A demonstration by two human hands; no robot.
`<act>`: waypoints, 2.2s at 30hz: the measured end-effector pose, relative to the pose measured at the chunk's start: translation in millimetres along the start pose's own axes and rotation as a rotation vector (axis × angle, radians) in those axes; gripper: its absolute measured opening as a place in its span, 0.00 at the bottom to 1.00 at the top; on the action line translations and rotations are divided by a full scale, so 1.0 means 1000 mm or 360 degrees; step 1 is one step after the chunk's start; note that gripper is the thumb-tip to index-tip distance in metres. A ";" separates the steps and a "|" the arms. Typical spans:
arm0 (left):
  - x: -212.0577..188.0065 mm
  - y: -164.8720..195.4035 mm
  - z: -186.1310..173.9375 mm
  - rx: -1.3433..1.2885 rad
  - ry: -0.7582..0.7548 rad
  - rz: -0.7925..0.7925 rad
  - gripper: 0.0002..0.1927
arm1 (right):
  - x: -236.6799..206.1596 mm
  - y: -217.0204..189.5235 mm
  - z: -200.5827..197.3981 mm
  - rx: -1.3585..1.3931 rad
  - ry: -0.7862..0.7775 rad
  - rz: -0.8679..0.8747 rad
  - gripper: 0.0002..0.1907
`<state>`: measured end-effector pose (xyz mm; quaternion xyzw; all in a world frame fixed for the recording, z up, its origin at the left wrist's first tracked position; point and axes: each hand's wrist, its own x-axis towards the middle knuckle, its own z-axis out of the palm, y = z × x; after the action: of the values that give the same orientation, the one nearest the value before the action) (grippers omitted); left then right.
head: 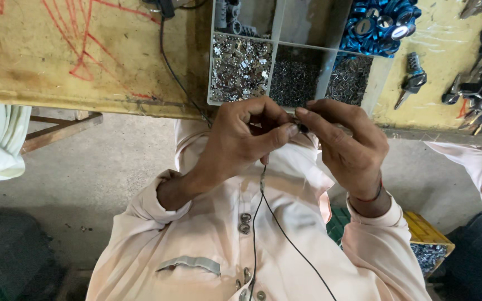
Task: The person sits at a workbench assembling padlocks by hand. They pick small metal pins and springs from a compartment tray, insert them into blue lock bodies, and press the components into place, placing finished assemblies aside and repeating the cycle.
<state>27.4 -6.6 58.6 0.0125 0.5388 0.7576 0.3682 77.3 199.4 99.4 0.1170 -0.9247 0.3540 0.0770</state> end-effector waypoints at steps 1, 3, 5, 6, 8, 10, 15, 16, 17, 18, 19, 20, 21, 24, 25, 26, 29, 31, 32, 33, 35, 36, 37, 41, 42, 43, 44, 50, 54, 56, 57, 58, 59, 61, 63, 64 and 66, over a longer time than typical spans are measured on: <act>0.000 -0.001 0.000 -0.0015 -0.0001 0.0022 0.10 | 0.000 0.000 -0.001 -0.0015 -0.0021 -0.0010 0.20; 0.000 -0.003 0.001 -0.0047 -0.0004 0.0062 0.10 | 0.001 0.001 -0.005 -0.0043 -0.0065 -0.0027 0.21; -0.001 -0.004 0.002 0.0042 -0.0019 0.0199 0.10 | 0.002 0.002 -0.008 -0.0123 -0.0087 -0.0156 0.20; -0.001 -0.003 0.002 0.0087 -0.0028 0.0267 0.10 | 0.002 0.003 -0.009 -0.0164 -0.0096 -0.0220 0.20; 0.000 -0.002 0.000 0.0087 -0.0081 0.0123 0.11 | 0.003 0.003 -0.014 -0.0134 -0.0165 -0.0213 0.21; 0.002 0.001 -0.004 -0.0017 -0.0194 -0.0038 0.11 | 0.005 0.003 -0.018 -0.0037 -0.0219 -0.0163 0.21; 0.006 0.008 -0.013 -0.0266 -0.0384 -0.0256 0.10 | 0.009 0.004 -0.018 0.0237 -0.0247 -0.0092 0.21; 0.008 0.008 -0.013 -0.0280 -0.0392 -0.0265 0.11 | 0.008 0.005 -0.016 0.0245 -0.0237 -0.0080 0.21; 0.008 0.007 -0.013 -0.0293 -0.0399 -0.0275 0.11 | 0.007 0.005 -0.015 0.0254 -0.0227 -0.0069 0.21; 0.009 0.007 -0.013 -0.0307 -0.0406 -0.0284 0.11 | 0.005 0.006 -0.014 0.0263 -0.0218 -0.0057 0.20; 0.009 0.007 -0.013 -0.0316 -0.0383 -0.0258 0.12 | 0.004 0.006 -0.013 0.0234 -0.0205 -0.0071 0.20; 0.008 0.008 -0.012 -0.0327 -0.0362 -0.0231 0.12 | 0.003 0.007 -0.014 0.0204 -0.0192 -0.0083 0.20; 0.006 0.008 -0.011 -0.0338 -0.0341 -0.0205 0.13 | 0.002 0.006 -0.014 0.0174 -0.0180 -0.0095 0.20; 0.003 0.006 0.000 -0.0138 -0.0144 -0.0026 0.11 | 0.003 -0.001 -0.015 -0.0031 -0.0201 -0.0078 0.21; 0.002 0.004 0.005 0.0032 -0.0072 0.0080 0.10 | 0.004 -0.006 -0.013 -0.0053 -0.0185 -0.0046 0.20; 0.001 0.003 0.010 0.0201 0.0000 0.0186 0.08 | 0.006 -0.011 -0.011 -0.0074 -0.0169 -0.0014 0.19; -0.003 -0.001 0.017 0.0291 0.0000 0.0494 0.11 | 0.009 -0.025 -0.001 -0.0074 -0.0028 0.0176 0.19; -0.004 -0.005 0.017 0.0309 -0.0008 0.0590 0.12 | 0.009 -0.025 -0.001 0.0177 -0.0057 0.0359 0.19; -0.002 -0.006 0.015 0.0372 0.0030 0.0596 0.10 | 0.009 -0.020 -0.005 0.0419 -0.0147 0.0448 0.18; -0.002 -0.007 0.011 0.0437 0.0066 0.0599 0.08 | 0.009 -0.013 -0.009 0.0664 -0.0236 0.0537 0.18; 0.000 -0.008 0.005 0.0535 0.0084 0.0709 0.08 | 0.010 0.007 -0.018 0.0308 -0.0185 0.0720 0.09; 0.002 -0.009 0.002 0.0583 0.0090 0.0770 0.08 | 0.011 0.017 -0.019 0.0123 -0.0154 0.0807 0.06; 0.004 -0.009 -0.001 0.0599 0.0055 0.0799 0.09 | 0.013 0.027 -0.013 -0.0020 -0.0067 0.0730 0.05; 0.010 -0.012 -0.002 0.0671 -0.0048 0.0861 0.08 | 0.019 0.052 0.014 -0.0356 0.0155 0.0568 0.04; 0.011 -0.013 -0.001 0.0692 -0.0048 0.0857 0.08 | 0.019 0.055 0.019 -0.0374 0.0171 0.0562 0.04; 0.011 -0.014 -0.001 0.0682 -0.0071 0.0880 0.08 | 0.017 0.056 0.019 -0.0358 0.0166 0.0548 0.05; 0.012 -0.015 -0.001 0.0672 -0.0095 0.0902 0.08 | 0.014 0.057 0.016 -0.0342 0.0162 0.0535 0.05; 0.020 -0.022 -0.002 0.0653 -0.0165 0.0927 0.05 | -0.010 0.061 -0.002 0.0447 0.0306 0.0895 0.07; 0.022 -0.023 0.000 0.0630 -0.0258 0.0905 0.04 | -0.014 0.065 -0.003 0.1419 0.0437 0.1024 0.04; 0.022 -0.023 0.001 0.0627 -0.0259 0.0922 0.04 | -0.015 0.065 -0.003 0.1630 0.0476 0.1119 0.05; 0.022 -0.023 0.001 0.0624 -0.0263 0.0930 0.04 | -0.015 0.065 -0.004 0.1684 0.0491 0.1181 0.07; 0.021 -0.023 0.001 0.0643 -0.0248 0.0925 0.05 | -0.015 0.064 -0.004 0.1566 0.0402 0.1152 0.08; 0.021 -0.023 0.000 0.0662 -0.0235 0.0920 0.05 | -0.014 0.063 -0.005 0.1448 0.0314 0.1121 0.08; 0.020 -0.024 -0.001 0.0708 -0.0221 0.0928 0.06 | -0.014 0.060 -0.004 0.1253 0.0281 0.1076 0.12; 0.020 -0.025 -0.002 0.0756 -0.0229 0.0954 0.09 | -0.013 0.056 -0.004 0.1089 0.0391 0.1054 0.18; 0.021 -0.025 -0.003 0.0870 -0.0240 0.1019 0.11 | -0.012 0.054 -0.005 0.1181 0.0362 0.1037 0.16; 0.023 -0.024 -0.005 0.1092 -0.0265 0.1145 0.16 | -0.012 0.049 -0.007 0.1365 0.0305 0.1010 0.12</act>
<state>22.0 6.4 28.2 0.3780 0.6872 0.6122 0.1002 76.5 241.3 70.5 -0.1798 -0.6760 0.7146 -0.0043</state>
